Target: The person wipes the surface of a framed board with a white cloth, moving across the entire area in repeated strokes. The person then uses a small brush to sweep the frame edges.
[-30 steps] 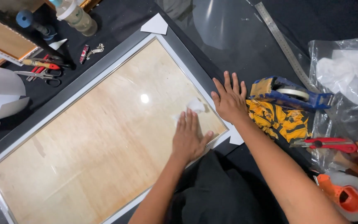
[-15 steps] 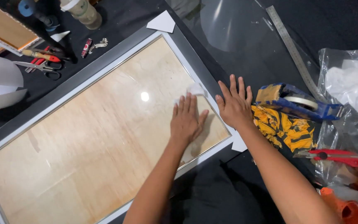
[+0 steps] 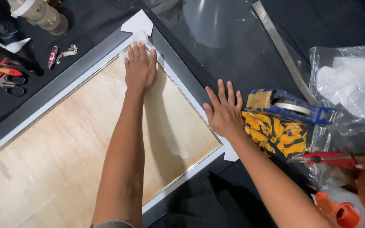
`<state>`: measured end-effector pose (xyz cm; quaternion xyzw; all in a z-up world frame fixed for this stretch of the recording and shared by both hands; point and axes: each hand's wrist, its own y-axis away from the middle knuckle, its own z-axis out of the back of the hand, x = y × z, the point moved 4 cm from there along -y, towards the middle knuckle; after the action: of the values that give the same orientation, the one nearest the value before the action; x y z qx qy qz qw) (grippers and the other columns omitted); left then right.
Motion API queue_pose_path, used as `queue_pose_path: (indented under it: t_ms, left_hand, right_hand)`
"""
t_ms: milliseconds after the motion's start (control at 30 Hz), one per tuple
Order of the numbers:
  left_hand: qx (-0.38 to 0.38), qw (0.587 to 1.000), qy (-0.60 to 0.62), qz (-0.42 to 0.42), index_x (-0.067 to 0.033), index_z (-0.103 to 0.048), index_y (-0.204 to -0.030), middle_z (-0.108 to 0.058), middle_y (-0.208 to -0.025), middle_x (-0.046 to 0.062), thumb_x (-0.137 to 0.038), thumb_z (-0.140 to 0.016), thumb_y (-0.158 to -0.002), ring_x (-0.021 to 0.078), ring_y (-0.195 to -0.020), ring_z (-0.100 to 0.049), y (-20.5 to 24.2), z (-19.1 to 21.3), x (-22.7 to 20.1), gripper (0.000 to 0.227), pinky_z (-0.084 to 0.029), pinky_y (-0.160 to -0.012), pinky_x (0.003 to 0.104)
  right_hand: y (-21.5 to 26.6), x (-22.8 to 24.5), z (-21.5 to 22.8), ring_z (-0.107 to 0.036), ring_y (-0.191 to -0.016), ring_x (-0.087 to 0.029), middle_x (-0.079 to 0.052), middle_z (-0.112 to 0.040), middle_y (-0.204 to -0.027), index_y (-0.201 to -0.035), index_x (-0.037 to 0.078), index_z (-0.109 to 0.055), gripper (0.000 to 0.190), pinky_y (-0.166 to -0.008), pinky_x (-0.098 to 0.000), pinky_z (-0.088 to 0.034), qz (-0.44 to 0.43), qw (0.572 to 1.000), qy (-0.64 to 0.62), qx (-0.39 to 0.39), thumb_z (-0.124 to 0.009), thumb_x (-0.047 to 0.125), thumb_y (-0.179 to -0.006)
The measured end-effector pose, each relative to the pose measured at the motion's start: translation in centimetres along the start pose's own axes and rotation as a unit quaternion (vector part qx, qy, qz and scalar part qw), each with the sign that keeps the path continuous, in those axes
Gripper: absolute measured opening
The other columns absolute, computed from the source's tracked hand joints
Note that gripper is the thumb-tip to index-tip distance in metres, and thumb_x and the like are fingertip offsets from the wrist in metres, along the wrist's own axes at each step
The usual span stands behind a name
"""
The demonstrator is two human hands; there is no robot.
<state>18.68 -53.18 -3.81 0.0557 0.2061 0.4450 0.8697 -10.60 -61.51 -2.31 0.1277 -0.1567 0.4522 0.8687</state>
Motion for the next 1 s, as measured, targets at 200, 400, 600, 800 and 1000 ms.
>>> queue_pose_path:
  t_ms: [200,400,600,800,1000]
  left_hand:
    - [0.074,0.996,0.02,-0.049,-0.0006,-0.021,-0.164,-0.016,-0.17,0.025,-0.065,-0.009,-0.107,0.0409,-0.158,-0.01,10.2,-0.6,-4.6,0.087,-0.013,-0.129,0.054]
    - [0.161,0.979,0.028,-0.125,-0.001,-0.018,-0.164,-0.013,-0.171,0.025,-0.056,-0.013,-0.107,0.0419,-0.158,-0.007,23.7,-3.9,-8.4,0.08,-0.012,-0.128,0.054]
    - [0.236,0.955,0.013,-0.18,-0.0047,-0.016,-0.165,-0.009,-0.172,0.019,-0.062,-0.016,-0.105,0.039,-0.159,-0.004,31.4,-8.2,-9.5,0.082,-0.007,-0.129,0.05]
    - [0.203,0.97,-0.016,-0.131,-0.0115,-0.019,-0.165,-0.013,-0.173,0.01,-0.067,-0.013,-0.103,0.0324,-0.16,-0.008,30.0,-7.1,-8.8,0.084,-0.009,-0.129,0.047]
    - [0.103,0.99,-0.046,-0.082,-0.0091,-0.02,-0.165,-0.017,-0.172,0.013,-0.067,-0.01,-0.104,0.0339,-0.159,-0.014,16.7,-3.7,-6.7,0.085,-0.015,-0.129,0.048]
  right_hand:
    - [0.0,0.1,-0.2,-0.012,-0.157,-0.043,-0.021,-0.023,-0.17,-0.16,0.021,-0.04,0.059,-0.121,-0.0616,-0.003,0.005,1.0,-0.017,-0.011,-0.023,0.051,-0.112]
    - [0.2,0.0,-0.2,-0.009,-0.158,-0.041,-0.018,-0.02,-0.171,-0.161,0.023,-0.038,0.06,-0.122,-0.0615,-0.001,-0.003,1.0,-0.009,0.011,-0.023,0.052,-0.111]
    - [0.1,-0.5,-0.6,-0.011,-0.158,-0.041,-0.019,-0.022,-0.171,-0.161,0.023,-0.037,0.073,-0.122,-0.0639,-0.003,0.013,1.0,-0.001,-0.004,-0.041,0.066,-0.102]
    - [0.4,-0.1,0.0,-0.009,-0.158,-0.043,-0.02,-0.021,-0.171,-0.161,0.022,-0.035,0.074,-0.121,-0.0646,-0.002,0.01,1.0,-0.006,0.024,-0.049,0.053,-0.095]
    - [0.0,0.6,0.8,-0.008,-0.158,-0.042,-0.021,-0.02,-0.171,-0.161,0.021,-0.036,0.07,-0.121,-0.0636,-0.001,-0.008,0.999,-0.015,0.035,-0.041,0.056,-0.102]
